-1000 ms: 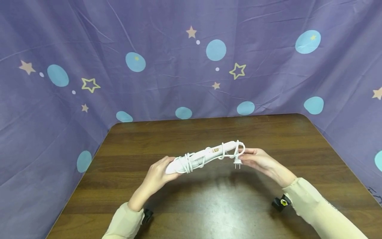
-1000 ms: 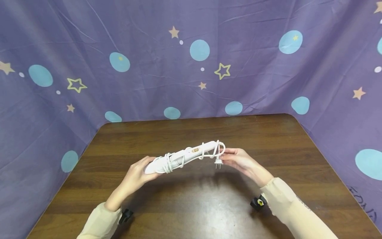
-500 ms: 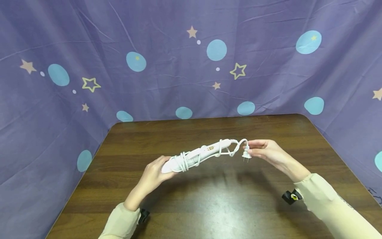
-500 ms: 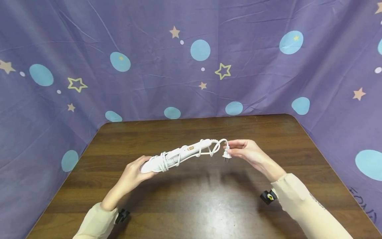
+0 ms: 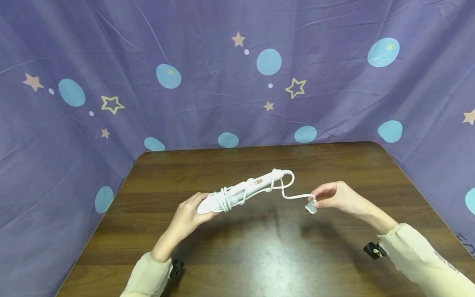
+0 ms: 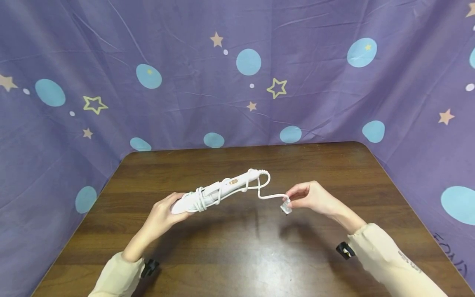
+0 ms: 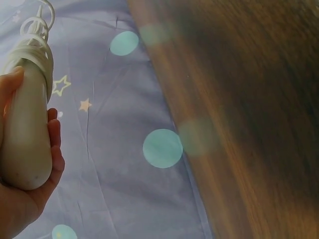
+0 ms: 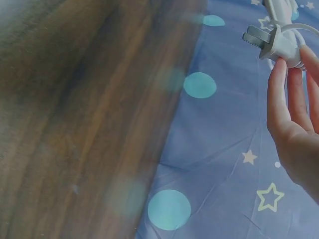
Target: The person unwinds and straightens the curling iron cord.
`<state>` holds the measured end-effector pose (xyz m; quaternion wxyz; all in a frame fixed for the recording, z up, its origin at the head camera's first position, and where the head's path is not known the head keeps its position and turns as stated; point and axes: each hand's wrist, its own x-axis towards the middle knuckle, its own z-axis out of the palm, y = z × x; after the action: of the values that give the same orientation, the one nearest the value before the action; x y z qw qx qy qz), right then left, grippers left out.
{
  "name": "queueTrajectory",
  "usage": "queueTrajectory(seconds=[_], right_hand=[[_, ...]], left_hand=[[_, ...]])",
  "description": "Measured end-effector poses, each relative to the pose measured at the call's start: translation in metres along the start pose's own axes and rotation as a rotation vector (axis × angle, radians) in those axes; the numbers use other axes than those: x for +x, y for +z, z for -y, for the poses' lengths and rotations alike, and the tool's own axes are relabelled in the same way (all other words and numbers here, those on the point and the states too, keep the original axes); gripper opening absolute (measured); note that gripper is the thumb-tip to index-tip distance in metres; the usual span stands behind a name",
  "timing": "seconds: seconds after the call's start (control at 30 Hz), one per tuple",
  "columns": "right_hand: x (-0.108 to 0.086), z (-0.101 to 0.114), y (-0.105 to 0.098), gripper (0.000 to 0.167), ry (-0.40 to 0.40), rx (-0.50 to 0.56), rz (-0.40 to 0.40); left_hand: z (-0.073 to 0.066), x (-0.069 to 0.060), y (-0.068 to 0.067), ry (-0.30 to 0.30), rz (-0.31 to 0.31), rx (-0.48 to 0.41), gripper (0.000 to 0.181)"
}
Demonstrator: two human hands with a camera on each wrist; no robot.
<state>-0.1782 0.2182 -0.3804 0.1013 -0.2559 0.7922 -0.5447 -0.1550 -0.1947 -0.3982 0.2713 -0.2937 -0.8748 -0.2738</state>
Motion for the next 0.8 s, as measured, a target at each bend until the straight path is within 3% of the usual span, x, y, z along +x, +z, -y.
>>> queueTrajectory(seconds=[0.33,0.6,0.8], right_hand=[[-0.001,-0.011,0.007,0.011,-0.068,-0.117,0.055],[0.001,-0.02,0.006,0.01,-0.058,-0.153,0.068],[0.008,-0.025,0.004,0.014,-0.016,-0.2,0.053]], left_hand=[[-0.001,0.001,-0.005,0.012,-0.021,-0.001,0.046],[0.0,-0.001,-0.007,0.042,-0.055,-0.021,0.044],[-0.001,-0.003,-0.012,0.028,-0.023,-0.028,0.047]])
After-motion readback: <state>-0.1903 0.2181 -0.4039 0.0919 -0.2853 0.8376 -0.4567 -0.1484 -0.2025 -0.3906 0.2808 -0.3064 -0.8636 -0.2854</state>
